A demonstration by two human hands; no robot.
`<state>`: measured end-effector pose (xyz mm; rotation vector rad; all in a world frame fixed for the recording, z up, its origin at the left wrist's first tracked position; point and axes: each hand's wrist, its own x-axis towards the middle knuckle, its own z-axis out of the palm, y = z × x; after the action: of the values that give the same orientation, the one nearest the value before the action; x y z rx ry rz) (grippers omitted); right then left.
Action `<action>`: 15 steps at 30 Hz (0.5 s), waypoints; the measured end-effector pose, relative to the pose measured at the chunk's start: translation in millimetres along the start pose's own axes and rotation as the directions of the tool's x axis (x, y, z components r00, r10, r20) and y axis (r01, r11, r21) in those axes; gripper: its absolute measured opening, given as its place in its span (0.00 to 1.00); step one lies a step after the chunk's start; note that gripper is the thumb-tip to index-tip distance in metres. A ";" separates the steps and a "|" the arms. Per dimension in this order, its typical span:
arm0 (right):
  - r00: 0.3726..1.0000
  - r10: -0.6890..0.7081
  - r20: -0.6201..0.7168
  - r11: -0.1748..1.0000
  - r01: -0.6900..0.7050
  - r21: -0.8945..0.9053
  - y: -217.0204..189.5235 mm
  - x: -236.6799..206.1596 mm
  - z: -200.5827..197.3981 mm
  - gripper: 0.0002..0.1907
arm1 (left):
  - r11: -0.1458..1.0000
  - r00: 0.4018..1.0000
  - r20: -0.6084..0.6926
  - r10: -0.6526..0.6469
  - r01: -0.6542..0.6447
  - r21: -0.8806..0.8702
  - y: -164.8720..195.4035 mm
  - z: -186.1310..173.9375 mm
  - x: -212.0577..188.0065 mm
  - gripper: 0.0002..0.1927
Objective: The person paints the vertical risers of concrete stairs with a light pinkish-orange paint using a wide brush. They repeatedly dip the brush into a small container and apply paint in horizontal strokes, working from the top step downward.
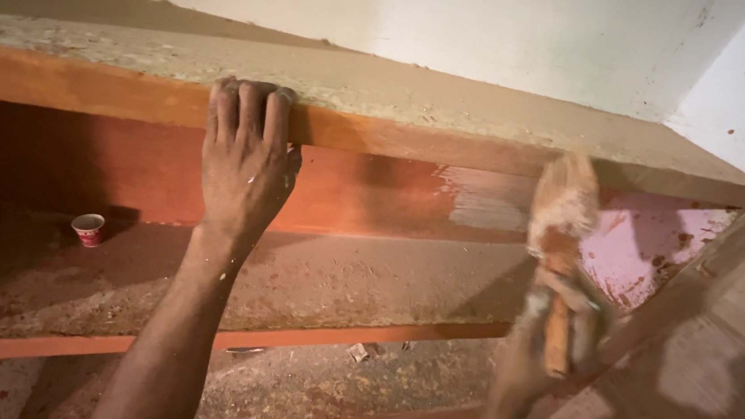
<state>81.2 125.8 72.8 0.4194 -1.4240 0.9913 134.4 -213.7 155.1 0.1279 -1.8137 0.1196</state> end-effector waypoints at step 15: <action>0.982 0.106 0.155 0.819 -0.174 0.546 7.1 -24.0 24.3 0.06 | 0.999 0.999 0.040 0.005 -0.003 -0.054 2.6 -10.8 2.0 0.33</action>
<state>64.1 103.5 52.0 0.8231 -1.2609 1.5352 143.8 -209.6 159.6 0.0889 -1.8559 0.0709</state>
